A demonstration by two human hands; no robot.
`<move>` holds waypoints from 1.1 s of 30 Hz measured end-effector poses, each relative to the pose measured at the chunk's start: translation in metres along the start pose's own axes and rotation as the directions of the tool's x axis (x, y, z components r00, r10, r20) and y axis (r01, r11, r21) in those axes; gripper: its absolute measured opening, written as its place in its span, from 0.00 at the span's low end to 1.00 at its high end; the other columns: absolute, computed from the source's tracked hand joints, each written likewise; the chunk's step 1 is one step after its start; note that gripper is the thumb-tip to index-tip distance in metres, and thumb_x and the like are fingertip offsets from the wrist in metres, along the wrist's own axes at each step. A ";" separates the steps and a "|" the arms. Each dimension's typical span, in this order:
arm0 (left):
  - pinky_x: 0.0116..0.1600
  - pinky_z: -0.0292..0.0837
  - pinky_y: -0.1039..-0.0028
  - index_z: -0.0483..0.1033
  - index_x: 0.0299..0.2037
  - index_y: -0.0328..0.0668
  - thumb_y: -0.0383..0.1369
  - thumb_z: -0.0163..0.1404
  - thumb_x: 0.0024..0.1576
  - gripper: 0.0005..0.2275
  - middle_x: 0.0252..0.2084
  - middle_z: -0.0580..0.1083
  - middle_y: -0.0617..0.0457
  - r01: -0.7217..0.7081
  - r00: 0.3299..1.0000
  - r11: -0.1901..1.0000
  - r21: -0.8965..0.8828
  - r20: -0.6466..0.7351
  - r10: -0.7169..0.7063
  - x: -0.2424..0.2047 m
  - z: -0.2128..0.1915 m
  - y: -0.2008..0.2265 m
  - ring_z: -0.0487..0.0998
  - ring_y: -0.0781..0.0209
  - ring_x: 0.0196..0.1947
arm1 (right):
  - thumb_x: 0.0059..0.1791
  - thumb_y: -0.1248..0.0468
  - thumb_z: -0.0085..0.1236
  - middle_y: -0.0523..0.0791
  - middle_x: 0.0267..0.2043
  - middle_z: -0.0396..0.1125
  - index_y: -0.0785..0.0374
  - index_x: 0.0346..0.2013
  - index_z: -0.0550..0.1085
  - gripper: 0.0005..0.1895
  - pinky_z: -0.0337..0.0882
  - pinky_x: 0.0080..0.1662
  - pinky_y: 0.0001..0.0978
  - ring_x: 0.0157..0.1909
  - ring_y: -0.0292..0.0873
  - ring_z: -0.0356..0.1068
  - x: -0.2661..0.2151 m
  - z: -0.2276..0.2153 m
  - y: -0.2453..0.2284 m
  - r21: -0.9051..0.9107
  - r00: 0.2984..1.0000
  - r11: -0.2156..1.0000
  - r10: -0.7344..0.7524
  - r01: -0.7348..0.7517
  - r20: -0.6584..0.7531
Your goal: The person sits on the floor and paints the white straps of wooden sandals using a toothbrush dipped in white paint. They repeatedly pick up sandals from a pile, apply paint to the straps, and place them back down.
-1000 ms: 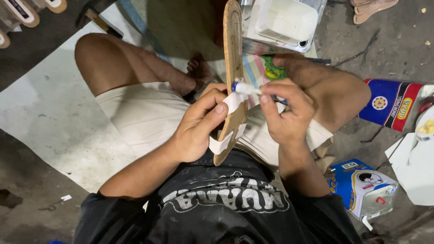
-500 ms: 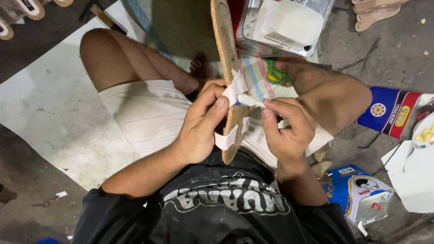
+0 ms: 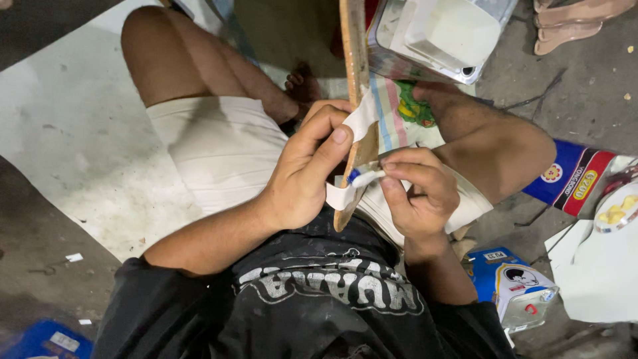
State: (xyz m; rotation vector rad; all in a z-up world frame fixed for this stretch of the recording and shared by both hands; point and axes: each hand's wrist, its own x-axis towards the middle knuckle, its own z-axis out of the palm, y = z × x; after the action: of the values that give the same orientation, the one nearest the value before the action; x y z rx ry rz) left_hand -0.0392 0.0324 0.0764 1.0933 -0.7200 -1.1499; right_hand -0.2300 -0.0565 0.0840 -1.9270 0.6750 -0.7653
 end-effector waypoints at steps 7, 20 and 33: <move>0.66 0.63 0.73 0.71 0.47 0.36 0.36 0.38 0.73 0.12 0.57 0.68 0.50 0.052 0.998 0.998 -0.026 0.032 -0.052 -0.001 0.002 -0.001 0.67 0.63 0.58 | 0.46 0.75 0.61 0.55 0.41 0.72 0.68 0.40 0.73 0.09 0.72 0.39 0.31 0.41 0.47 0.73 0.014 -0.022 0.003 -0.099 0.991 0.988 -0.108 0.116 0.078; 0.57 0.67 0.78 0.70 0.51 0.38 0.38 0.38 0.74 0.12 0.45 0.70 0.58 0.148 0.985 0.941 -0.305 -0.043 -0.169 -0.001 0.003 -0.014 0.69 0.72 0.48 | 0.47 0.70 0.63 0.52 0.39 0.73 0.65 0.38 0.75 0.07 0.71 0.41 0.33 0.37 0.45 0.72 0.005 -0.011 -0.005 -0.172 0.986 0.975 -0.126 0.144 0.108; 0.77 0.61 0.56 0.54 0.74 0.38 0.46 0.41 0.70 0.27 0.72 0.63 0.43 0.025 0.993 0.704 -0.709 -0.063 -0.099 0.002 0.021 -0.023 0.66 0.50 0.72 | 0.51 0.62 0.62 0.48 0.69 0.61 0.63 0.71 0.59 0.36 0.64 0.71 0.40 0.69 0.44 0.64 -0.007 0.021 0.081 0.808 0.917 0.480 0.358 -0.343 0.176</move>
State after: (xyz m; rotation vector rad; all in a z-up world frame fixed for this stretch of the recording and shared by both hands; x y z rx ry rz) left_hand -0.0649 0.0232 0.0612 0.4999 -0.1100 -1.2662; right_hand -0.2306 -0.0736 0.0020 -0.8492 0.5396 -0.6554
